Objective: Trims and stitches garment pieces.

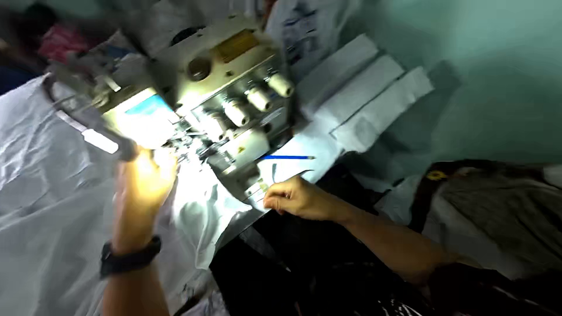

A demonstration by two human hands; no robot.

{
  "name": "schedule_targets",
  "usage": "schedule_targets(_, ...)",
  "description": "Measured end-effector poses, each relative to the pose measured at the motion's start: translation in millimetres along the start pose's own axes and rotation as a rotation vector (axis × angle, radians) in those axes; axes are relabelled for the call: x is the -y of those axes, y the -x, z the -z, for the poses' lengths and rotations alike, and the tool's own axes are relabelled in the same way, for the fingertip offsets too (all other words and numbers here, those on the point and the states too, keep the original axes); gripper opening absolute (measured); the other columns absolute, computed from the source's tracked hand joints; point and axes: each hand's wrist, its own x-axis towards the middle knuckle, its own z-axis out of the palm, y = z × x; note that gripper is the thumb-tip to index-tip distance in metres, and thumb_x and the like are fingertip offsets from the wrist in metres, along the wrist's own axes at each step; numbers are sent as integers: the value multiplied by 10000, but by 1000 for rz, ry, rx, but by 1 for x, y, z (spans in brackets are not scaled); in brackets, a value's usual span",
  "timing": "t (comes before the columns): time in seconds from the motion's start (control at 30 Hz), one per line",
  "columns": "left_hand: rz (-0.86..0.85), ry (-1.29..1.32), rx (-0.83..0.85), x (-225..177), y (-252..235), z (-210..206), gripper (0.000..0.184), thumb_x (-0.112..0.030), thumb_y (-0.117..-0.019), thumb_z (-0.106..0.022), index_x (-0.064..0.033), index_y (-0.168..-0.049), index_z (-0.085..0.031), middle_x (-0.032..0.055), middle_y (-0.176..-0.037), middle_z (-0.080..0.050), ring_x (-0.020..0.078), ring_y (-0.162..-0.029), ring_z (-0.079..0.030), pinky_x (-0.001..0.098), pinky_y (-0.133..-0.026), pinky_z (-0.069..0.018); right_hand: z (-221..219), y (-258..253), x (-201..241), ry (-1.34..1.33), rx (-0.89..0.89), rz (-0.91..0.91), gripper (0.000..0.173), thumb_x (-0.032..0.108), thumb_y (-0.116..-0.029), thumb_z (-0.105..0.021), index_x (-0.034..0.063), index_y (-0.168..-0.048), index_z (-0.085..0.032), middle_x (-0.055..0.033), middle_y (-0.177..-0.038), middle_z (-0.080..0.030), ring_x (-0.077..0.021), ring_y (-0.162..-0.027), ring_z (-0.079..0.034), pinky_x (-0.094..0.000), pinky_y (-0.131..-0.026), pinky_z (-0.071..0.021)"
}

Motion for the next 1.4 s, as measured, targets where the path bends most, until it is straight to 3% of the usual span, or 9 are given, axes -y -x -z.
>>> schedule_targets(0.1,-121,13,-97,-4,22,22,469,-230,-950,-663,52,-1312,-566,302,-1331,-568,420,-1220,-570,603,-1014,-458,59,12,14,219,-405,-15,129,123,-987,-640,18,-955,-708,-42,-831,-698,-57,-707,-641,-246,-676,-557)
schedule_targets(0.23,-159,49,-191,3,59,42,455,-354,-963,-647,-9,-1260,-631,182,-1424,-557,201,-1270,-534,351,-975,-467,125,3,21,539,-680,-282,193,100,-957,-689,-83,-1017,-676,-201,-926,-675,-265,-821,-637,-457,-786,-520)
schedule_targets(0.4,-213,144,-191,-14,79,50,290,-299,-959,-682,-39,-1086,-707,96,-1352,-586,142,-1281,-529,318,-1052,-464,147,-19,15,659,-517,-582,258,128,-980,-684,-111,-1077,-669,-296,-1152,-629,-446,-1118,-605,-627,-937,-465)
schedule_targets(0.7,-337,213,-119,-33,84,40,183,-320,-972,-680,-145,-999,-729,-7,-1354,-597,74,-1247,-557,279,-1037,-482,155,-52,27,690,-506,-385,250,149,-996,-647,-98,-1024,-674,-272,-981,-672,-418,-967,-647,-591,-864,-483)
schedule_targets(0.97,-339,282,-53,-30,104,51,135,-291,-971,-685,-169,-1002,-733,-25,-1267,-648,48,-1175,-600,231,-997,-504,148,-96,11,815,-228,-539,350,208,-1042,-584,-111,-1180,-623,-302,-1290,-589,-474,-1246,-557,-665,-972,-424)
schedule_targets(1.07,-341,362,-24,-38,114,51,112,-297,-986,-676,-212,-1034,-732,-77,-1255,-656,44,-1163,-613,240,-988,-520,162,-83,3,531,-453,-301,286,139,-1027,-596,-131,-1107,-644,-257,-1050,-670,-331,-984,-657,-507,-901,-515)
schedule_targets(1.13,-345,423,-10,-47,118,42,103,-270,-993,-665,-212,-1050,-729,-77,-1235,-675,69,-1152,-635,268,-971,-545,157,-66,18,205,-562,-100,129,113,-1011,-585,29,-913,-578,23,-689,-492,-28,-559,-452,-199,-551,-425)
schedule_targets(1.2,-352,482,-16,-59,117,22,109,-221,-986,-669,-181,-1073,-722,-62,-1222,-684,85,-1146,-653,295,-955,-574,138,-42,51,-72,-398,-2,177,76,-998,-546,161,-843,-541,152,-563,-430,54,-437,-351,-129,-434,-334)
schedule_targets(1.4,-430,639,121,-68,97,-22,728,-265,-774,-889,55,-1353,-584,116,-1409,-602,108,-1340,-541,302,-1121,-462,49,-13,88,-305,358,20,203,100,-980,-609,147,-785,-583,119,-613,-531,77,-467,-417,-87,-420,-340)
